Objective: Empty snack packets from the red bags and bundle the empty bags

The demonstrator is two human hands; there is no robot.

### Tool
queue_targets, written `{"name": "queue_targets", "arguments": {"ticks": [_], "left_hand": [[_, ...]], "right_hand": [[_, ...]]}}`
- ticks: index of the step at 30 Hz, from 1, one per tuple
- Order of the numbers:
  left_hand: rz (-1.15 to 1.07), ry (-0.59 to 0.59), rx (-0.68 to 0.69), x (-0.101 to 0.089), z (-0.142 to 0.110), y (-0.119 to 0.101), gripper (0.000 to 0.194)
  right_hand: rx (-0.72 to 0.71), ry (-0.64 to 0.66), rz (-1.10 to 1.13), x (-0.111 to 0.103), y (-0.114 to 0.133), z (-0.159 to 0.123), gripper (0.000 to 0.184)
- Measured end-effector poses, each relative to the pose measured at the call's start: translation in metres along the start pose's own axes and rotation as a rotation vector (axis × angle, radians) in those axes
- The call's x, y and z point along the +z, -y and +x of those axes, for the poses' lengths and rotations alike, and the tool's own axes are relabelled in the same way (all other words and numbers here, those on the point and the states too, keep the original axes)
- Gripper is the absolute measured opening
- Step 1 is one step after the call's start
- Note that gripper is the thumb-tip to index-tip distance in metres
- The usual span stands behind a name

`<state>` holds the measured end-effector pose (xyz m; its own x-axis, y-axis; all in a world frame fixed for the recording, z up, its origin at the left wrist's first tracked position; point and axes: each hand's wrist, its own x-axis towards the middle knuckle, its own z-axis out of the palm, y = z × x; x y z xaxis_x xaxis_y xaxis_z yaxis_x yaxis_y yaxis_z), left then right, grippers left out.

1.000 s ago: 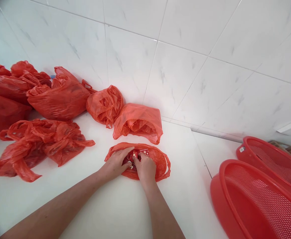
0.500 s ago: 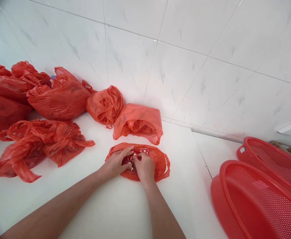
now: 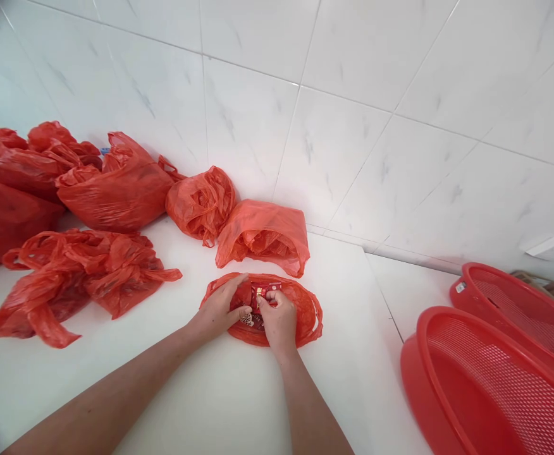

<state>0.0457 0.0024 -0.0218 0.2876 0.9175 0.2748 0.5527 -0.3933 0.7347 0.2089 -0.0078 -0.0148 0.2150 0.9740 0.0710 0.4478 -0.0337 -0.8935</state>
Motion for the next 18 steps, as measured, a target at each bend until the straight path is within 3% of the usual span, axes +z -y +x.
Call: {"name": "queue_targets", "arguments": {"ticks": [4, 8, 13, 18], "left_hand": [[0.026, -0.009, -0.006, -0.001, 0.001, 0.0, 0.065], [0.022, -0.009, -0.003, -0.002, 0.001, -0.001, 0.061], [0.02, -0.004, 0.009, -0.003, 0.001, -0.001, 0.06], [0.04, 0.002, 0.047, -0.002, 0.002, -0.002, 0.063]], "right_hand": [[0.005, 0.047, 0.009, -0.005, 0.003, 0.0, 0.023], [-0.006, -0.016, 0.051, -0.013, 0.004, 0.002, 0.028], [0.06, -0.033, 0.272, -0.022, -0.002, 0.009, 0.027], [0.147, 0.054, 0.539, -0.028, -0.008, 0.014, 0.033]]}}
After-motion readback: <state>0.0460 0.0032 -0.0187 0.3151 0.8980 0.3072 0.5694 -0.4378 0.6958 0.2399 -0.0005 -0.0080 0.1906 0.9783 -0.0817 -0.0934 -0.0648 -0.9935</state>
